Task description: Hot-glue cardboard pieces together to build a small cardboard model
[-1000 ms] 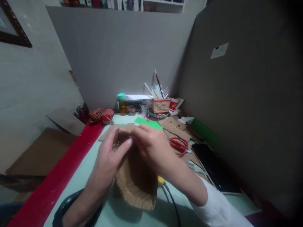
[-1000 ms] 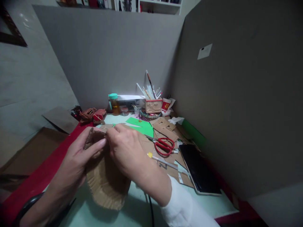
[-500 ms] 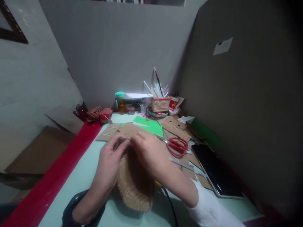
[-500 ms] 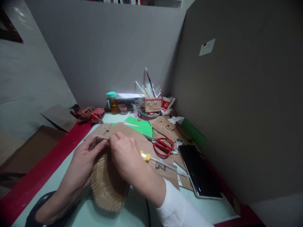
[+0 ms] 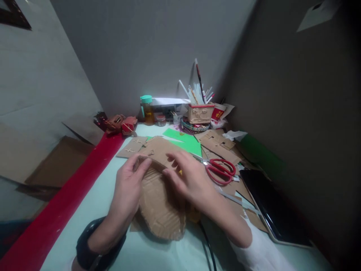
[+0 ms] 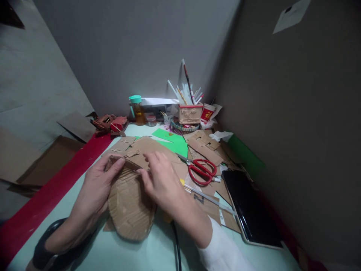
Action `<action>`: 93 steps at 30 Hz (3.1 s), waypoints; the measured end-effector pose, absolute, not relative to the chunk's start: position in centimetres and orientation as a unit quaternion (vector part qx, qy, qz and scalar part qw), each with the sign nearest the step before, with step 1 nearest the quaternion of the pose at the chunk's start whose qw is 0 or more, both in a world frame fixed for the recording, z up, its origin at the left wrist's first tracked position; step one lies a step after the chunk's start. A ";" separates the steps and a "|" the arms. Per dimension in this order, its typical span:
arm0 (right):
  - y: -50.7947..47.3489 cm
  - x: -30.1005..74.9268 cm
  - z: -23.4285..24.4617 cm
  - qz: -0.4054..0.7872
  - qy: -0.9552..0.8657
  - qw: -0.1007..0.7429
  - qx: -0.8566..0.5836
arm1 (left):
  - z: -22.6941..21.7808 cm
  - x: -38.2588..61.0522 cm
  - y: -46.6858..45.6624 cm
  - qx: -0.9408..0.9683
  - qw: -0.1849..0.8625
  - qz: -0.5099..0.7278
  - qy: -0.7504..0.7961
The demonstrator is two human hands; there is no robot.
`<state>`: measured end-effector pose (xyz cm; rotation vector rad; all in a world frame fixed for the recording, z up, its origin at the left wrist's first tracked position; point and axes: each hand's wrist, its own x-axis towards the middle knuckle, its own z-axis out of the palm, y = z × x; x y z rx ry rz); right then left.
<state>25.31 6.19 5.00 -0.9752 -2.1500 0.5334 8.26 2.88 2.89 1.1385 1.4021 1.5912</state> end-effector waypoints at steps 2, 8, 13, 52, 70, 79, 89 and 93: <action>6.2 25.5 4.9 0.230 -0.823 0.354 -0.379 | 3.0 8.3 2.8 0.432 0.366 0.617 0.547; 6.0 24.7 3.8 0.248 -0.794 0.382 -0.404 | 2.9 8.6 2.7 0.445 0.343 0.600 0.569; 6.0 24.5 3.3 0.241 -0.787 0.399 -0.404 | 2.8 8.5 2.5 0.452 0.334 0.581 0.589; 5.8 24.3 2.8 0.240 -0.799 0.394 -0.386 | 2.8 8.5 1.9 0.459 0.312 0.557 0.617; 5.7 24.3 2.9 0.243 -0.802 0.378 -0.393 | 2.9 8.6 1.7 0.461 0.307 0.561 0.615; 5.6 24.2 3.2 0.240 -0.802 0.374 -0.400 | 2.9 8.5 1.8 0.461 0.310 0.559 0.616; 5.6 24.2 2.9 0.240 -0.804 0.372 -0.397 | 2.9 8.6 1.7 0.455 0.312 0.563 0.614; 5.6 24.2 2.9 0.234 -0.804 0.374 -0.398 | 2.7 8.5 1.8 0.457 0.317 0.567 0.607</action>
